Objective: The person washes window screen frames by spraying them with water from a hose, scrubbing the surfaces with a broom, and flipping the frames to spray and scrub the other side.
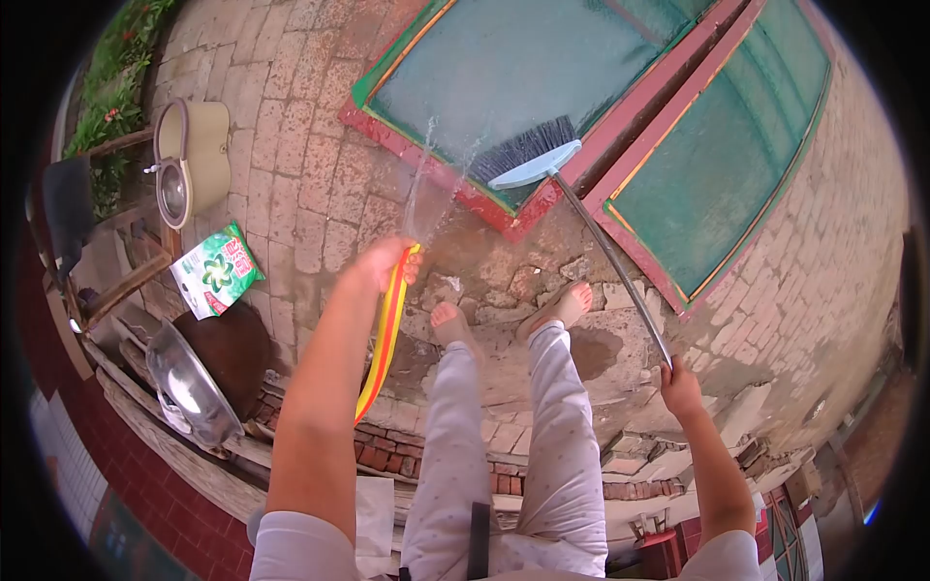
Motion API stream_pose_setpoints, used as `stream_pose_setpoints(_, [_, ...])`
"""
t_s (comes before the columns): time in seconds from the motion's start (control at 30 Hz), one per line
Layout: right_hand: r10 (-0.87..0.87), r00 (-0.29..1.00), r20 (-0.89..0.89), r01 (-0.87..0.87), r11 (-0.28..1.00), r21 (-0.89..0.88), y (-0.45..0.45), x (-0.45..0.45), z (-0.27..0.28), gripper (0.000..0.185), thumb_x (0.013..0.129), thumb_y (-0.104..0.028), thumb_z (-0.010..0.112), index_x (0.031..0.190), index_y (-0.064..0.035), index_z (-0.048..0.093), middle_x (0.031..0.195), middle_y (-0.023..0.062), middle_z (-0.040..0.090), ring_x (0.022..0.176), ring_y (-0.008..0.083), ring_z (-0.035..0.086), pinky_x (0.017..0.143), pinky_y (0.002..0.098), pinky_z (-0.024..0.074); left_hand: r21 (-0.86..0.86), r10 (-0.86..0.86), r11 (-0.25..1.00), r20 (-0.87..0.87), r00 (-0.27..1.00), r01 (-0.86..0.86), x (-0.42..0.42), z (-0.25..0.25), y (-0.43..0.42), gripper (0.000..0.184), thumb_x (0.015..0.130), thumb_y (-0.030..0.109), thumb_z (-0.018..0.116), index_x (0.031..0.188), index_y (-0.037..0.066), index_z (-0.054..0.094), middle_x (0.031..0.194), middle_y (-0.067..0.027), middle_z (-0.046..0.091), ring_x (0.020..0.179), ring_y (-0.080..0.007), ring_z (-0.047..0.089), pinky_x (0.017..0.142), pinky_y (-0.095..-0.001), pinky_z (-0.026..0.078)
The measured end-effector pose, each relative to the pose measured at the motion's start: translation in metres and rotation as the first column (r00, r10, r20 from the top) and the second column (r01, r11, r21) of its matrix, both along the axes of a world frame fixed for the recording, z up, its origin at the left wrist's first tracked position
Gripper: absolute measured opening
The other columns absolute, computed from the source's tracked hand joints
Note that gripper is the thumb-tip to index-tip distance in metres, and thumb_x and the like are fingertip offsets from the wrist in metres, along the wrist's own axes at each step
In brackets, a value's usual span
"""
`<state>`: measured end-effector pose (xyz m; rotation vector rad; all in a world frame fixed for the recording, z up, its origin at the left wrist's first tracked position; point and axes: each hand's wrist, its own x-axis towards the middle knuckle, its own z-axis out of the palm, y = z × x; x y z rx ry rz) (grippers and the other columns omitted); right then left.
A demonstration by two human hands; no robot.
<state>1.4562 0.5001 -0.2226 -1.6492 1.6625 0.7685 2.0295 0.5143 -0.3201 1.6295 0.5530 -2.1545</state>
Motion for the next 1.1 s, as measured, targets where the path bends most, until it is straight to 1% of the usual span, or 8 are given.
stream_pose_setpoints(0.17, [-0.183, 0.978, 0.101, 0.178, 0.982, 0.061, 0.032, 0.003, 0.047, 0.026, 0.091, -0.028, 0.048, 0.09, -0.0023, 0.049, 0.066, 0.0246, 0.056, 0.068, 0.0455, 0.056, 0.057, 0.0482, 0.0418, -0.089, -0.059, 0.994, 0.012, 0.998, 0.06, -0.023, 0.02, -0.009, 0.022, 0.094, 0.023, 0.038, 0.08, 0.008, 0.046, 0.057, 0.0021, 0.041, 0.044, -0.0081, 0.035, 0.042, -0.0236, 0.032])
stream_pose_setpoints(0.33, [-0.384, 0.862, 0.332, 0.393, 0.919, 0.043, 0.013, 0.167, -0.046, 0.037, 0.094, -0.037, 0.043, 0.088, -0.0009, 0.05, 0.067, 0.0225, 0.056, 0.061, 0.0371, 0.057, 0.056, 0.0425, 0.0427, -0.216, -0.102, 0.97, 0.063, 0.993, 0.113, -0.045, 0.062, -0.025, 0.019, 0.094, 0.023, 0.042, 0.086, 0.007, 0.046, 0.058, 0.0001, 0.041, 0.044, -0.0091, 0.036, 0.04, -0.0246, 0.032])
stream_pose_setpoints(0.37, [-0.351, 0.793, 0.498, 0.415, 0.909, -0.02, 0.014, 0.192, -0.08, 0.039, 0.094, -0.038, 0.042, 0.086, -0.0017, 0.05, 0.064, 0.0173, 0.055, 0.053, 0.0313, 0.054, 0.051, 0.0398, 0.0426, -0.228, -0.096, 0.968, 0.061, 0.993, 0.108, -0.045, 0.068, -0.027, 0.019, 0.094, 0.024, 0.042, 0.086, 0.007, 0.046, 0.058, 0.0002, 0.041, 0.044, -0.0091, 0.036, 0.04, -0.0246, 0.032])
stream_pose_setpoints(0.5, [-0.677, 0.622, 0.393, 0.631, 0.731, 0.26, 0.045, 0.255, -0.053, 0.036, 0.094, -0.04, 0.043, 0.083, -0.0058, 0.049, 0.058, 0.0019, 0.046, 0.044, 0.0121, 0.045, 0.04, 0.0294, 0.0371, -0.286, -0.097, 0.951, 0.097, 0.991, 0.121, -0.034, 0.1, -0.043, 0.021, 0.095, 0.024, 0.041, 0.084, 0.008, 0.045, 0.057, 0.0003, 0.041, 0.043, -0.0094, 0.038, 0.039, -0.0248, 0.033])
stream_pose_setpoints(0.7, [-0.761, 0.543, 0.355, 0.731, 0.636, 0.247, 0.121, 0.226, -0.014, 0.035, 0.095, -0.04, 0.041, 0.084, -0.0074, 0.047, 0.055, 0.0003, 0.043, 0.039, 0.0112, 0.04, 0.035, 0.0285, 0.0335, -0.382, -0.14, 0.907, 0.124, 0.982, 0.177, -0.023, 0.169, -0.065, 0.02, 0.097, 0.025, 0.04, 0.085, 0.009, 0.044, 0.058, -0.0001, 0.042, 0.042, -0.0088, 0.038, 0.038, -0.0247, 0.033])
stream_pose_setpoints(0.9, [-0.76, 0.488, 0.429, 0.738, 0.622, 0.263, 0.062, 0.228, -0.005, 0.033, 0.096, -0.038, 0.039, 0.086, -0.0074, 0.045, 0.054, -0.0005, 0.04, 0.038, 0.0107, 0.036, 0.035, 0.0282, 0.0327, -0.372, -0.149, 0.906, 0.171, 0.974, 0.204, -0.023, 0.197, -0.082, 0.016, 0.097, 0.023, 0.04, 0.087, 0.01, 0.042, 0.059, -0.0003, 0.043, 0.043, -0.0085, 0.038, 0.038, -0.0241, 0.032])
stream_pose_setpoints(1.03, [-0.811, 0.378, 0.447, 0.724, 0.56, 0.403, -0.018, 0.226, 0.005, 0.031, 0.097, -0.038, 0.038, 0.088, -0.0083, 0.044, 0.054, -0.0015, 0.037, 0.038, 0.0095, 0.034, 0.034, 0.027, 0.031, -0.371, -0.164, 0.896, 0.233, 0.959, 0.243, -0.038, 0.193, -0.088, 0.015, 0.096, 0.022, 0.04, 0.088, 0.01, 0.043, 0.059, -0.0002, 0.043, 0.042, -0.0085, 0.037, 0.038, -0.0243, 0.031])
stream_pose_setpoints(1.1, [-0.793, 0.413, 0.448, 0.709, 0.589, 0.389, -0.027, 0.215, 0.005, 0.032, 0.096, -0.039, 0.039, 0.088, -0.0092, 0.044, 0.054, -0.0024, 0.037, 0.038, 0.0087, 0.034, 0.034, 0.0263, 0.0301, -0.371, -0.142, 0.901, 0.24, 0.96, 0.226, -0.042, 0.19, -0.091, 0.017, 0.096, 0.023, 0.04, 0.086, 0.009, 0.043, 0.059, -0.0007, 0.044, 0.042, -0.0088, 0.038, 0.038, -0.0248, 0.032])
